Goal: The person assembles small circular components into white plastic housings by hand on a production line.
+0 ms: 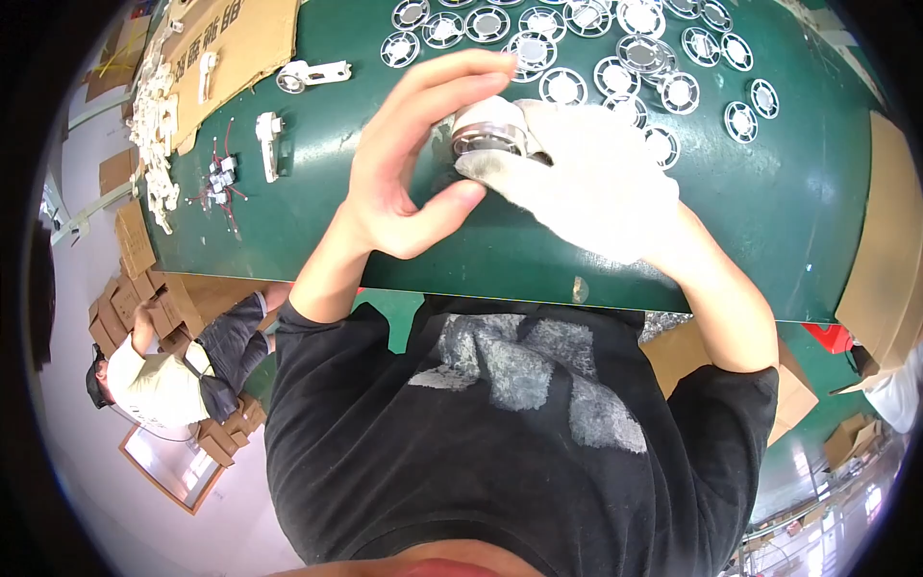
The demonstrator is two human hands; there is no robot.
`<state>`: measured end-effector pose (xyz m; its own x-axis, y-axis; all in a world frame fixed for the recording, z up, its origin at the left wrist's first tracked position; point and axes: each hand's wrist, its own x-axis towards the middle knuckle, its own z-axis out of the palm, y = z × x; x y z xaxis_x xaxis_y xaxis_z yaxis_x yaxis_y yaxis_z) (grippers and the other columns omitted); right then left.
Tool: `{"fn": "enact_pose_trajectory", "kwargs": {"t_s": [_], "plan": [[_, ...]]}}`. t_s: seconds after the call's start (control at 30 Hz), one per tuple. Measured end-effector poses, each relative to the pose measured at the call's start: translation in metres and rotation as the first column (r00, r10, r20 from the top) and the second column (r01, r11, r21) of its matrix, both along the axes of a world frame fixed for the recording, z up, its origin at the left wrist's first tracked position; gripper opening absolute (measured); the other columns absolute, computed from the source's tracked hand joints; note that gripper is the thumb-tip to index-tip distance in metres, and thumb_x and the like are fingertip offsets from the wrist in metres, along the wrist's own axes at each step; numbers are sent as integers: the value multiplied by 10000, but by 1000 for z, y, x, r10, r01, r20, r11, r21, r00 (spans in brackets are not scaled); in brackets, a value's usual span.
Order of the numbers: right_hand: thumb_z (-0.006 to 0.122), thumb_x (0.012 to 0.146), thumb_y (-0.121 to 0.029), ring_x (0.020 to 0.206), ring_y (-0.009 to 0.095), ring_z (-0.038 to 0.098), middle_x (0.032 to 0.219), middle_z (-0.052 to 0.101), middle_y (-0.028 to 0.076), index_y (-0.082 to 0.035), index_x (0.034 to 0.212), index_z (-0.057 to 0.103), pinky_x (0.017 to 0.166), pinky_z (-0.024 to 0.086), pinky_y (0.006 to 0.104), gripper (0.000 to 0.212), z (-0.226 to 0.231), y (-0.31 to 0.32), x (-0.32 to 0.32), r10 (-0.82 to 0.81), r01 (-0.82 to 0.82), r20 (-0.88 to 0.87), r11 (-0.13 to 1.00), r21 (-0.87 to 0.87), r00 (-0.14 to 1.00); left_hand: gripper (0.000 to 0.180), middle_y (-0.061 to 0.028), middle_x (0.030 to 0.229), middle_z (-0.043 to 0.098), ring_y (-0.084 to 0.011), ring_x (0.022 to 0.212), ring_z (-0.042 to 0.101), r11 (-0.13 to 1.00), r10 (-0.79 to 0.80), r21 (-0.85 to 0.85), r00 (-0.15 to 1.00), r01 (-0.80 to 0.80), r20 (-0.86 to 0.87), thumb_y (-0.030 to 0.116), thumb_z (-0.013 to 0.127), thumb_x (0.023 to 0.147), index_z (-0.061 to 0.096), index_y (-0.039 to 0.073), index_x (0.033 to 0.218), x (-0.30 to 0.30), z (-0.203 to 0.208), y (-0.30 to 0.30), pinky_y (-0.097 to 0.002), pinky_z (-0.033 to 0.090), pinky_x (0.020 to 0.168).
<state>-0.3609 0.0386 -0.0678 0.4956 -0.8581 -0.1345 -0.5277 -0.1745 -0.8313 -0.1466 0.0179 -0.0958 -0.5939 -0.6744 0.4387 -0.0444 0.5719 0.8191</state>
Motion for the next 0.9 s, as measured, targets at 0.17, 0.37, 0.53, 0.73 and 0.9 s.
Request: {"fn": "enact_pose_trajectory", "kwargs": {"t_s": [0.17, 0.37, 0.53, 0.73, 0.9], "plan": [[599, 960, -431, 853, 301, 695, 931, 701, 109, -158, 1171, 704, 730, 547, 408, 361, -20, 4, -2, 44, -68, -196, 991, -119, 980, 419, -241, 1290, 638, -310, 1217, 625, 922, 38, 387, 987, 27, -158, -17, 714, 868, 602, -74, 1268, -12, -10, 9, -409, 513, 1028], [700, 887, -270, 725, 273, 686, 917, 700, 85, -185, 1207, 706, 618, 540, 366, 331, -31, 18, 2, 43, -120, -159, 848, -517, 986, 261, -196, 1222, 695, -278, 1125, 688, 925, 74, 381, 980, 2, -185, -60, 747, 804, 730, -44, 1064, -6, -3, 16, -383, 568, 942], [740, 868, -231, 769, 272, 688, 899, 693, 107, -94, 1231, 666, 713, 545, 364, 395, -13, 22, 18, -64, 13, -152, 948, -319, 986, 205, -22, 1018, 621, -120, 880, 649, 886, 285, 360, 956, -293, 76, 65, 792, 850, 772, 40, 1053, 33, 1, 7, -261, 547, 795], [725, 885, -99, 722, 199, 663, 894, 681, 79, -49, 1247, 633, 696, 543, 317, 376, -18, 15, 16, -132, 117, -14, 919, -376, 991, 286, -94, 1042, 708, -137, 751, 694, 637, 737, -109, 563, -763, 374, 201, 766, 895, 731, 1, 1097, 113, -9, -14, -275, 555, 693], [700, 895, -62, 681, 205, 648, 839, 674, 90, -22, 1207, 644, 676, 532, 313, 320, -15, 13, 16, -81, 83, 19, 938, -338, 997, 258, -246, 1065, 672, -392, 935, 671, 196, 981, -681, 150, -706, 126, 172, 683, 896, 677, 35, 1114, 200, 3, -70, -476, 542, 817]]}}
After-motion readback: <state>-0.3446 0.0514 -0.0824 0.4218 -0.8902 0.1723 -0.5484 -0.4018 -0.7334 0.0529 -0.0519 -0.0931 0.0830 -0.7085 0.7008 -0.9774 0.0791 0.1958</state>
